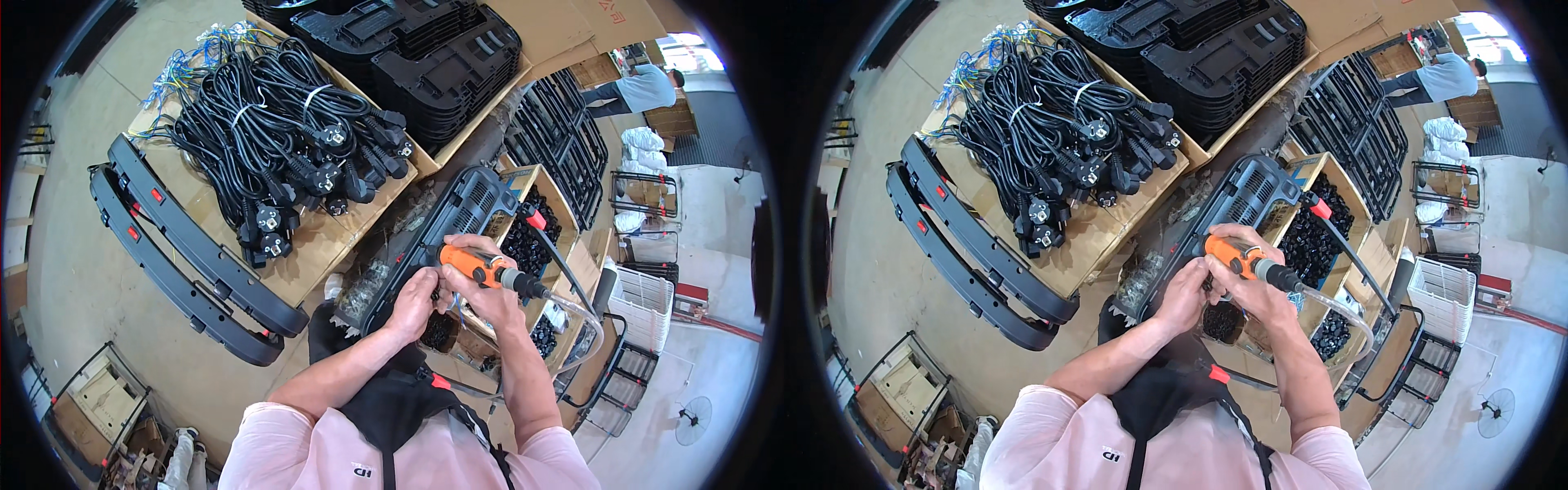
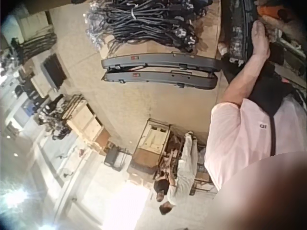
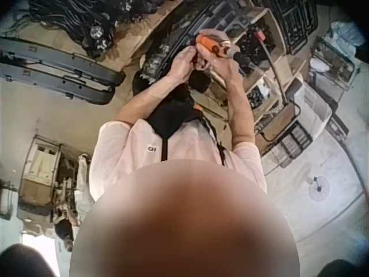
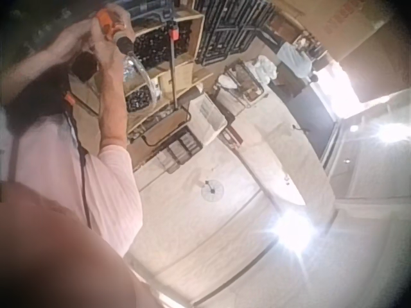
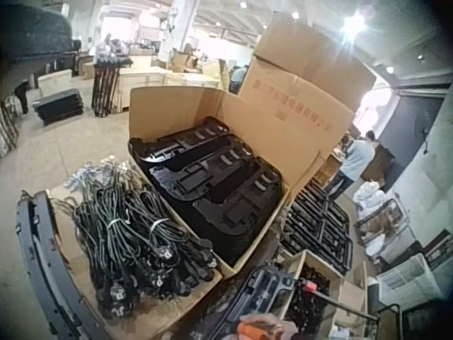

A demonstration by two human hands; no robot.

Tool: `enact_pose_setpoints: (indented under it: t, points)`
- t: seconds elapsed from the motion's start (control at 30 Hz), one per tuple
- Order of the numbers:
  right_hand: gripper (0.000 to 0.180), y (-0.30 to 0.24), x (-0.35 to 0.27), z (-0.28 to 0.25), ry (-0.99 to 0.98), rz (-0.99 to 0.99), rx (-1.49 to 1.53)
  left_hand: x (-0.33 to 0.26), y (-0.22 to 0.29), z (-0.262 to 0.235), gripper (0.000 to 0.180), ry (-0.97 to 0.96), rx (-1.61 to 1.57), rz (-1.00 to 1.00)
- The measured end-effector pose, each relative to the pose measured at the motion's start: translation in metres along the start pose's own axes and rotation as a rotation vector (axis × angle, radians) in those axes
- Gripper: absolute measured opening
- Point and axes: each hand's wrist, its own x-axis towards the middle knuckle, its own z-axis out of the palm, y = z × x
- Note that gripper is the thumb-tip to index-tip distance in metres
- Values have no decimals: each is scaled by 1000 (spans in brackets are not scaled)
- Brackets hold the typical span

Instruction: Assembling components and housing for a motorized outdoor blower using a power screwdriver.

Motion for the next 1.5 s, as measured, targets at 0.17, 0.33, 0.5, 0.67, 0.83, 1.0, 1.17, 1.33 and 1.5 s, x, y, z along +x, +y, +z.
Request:
enact_pose_setpoints:
  t: [0.17,0.33,0.5,0.67,0.83,1.0,1.17,1.33,1.5]
  points:
    - [36,10,2,-3,-13,-134,-116,1,-1,-3,21,-100,101,-40]
    - [45,18,0,-2,-4,-111,-98,3,-6,-10,22,-153,181,0]
    - [56,26,-38,-7,128,-235,178,-16,-7,2,23,-84,167,-20]
    - [54,30,-110,-36,190,-283,226,-46,-24,-1,25,-89,217,4]
    - [53,60,-186,-63,250,-312,272,-85,-55,-9,25,-78,337,-52]
    - [56,101,-246,-77,224,-344,372,-121,-96,-12,23,97,153,-81]
    - [55,134,-288,-73,161,-328,448,-155,-139,-10,22,140,65,-48]
    - [53,153,-309,-71,49,-335,426,-184,-157,-20,20,201,106,-33]
    - [51,161,-324,-67,36,-355,417,-190,-165,-23,22,214,165,-67]
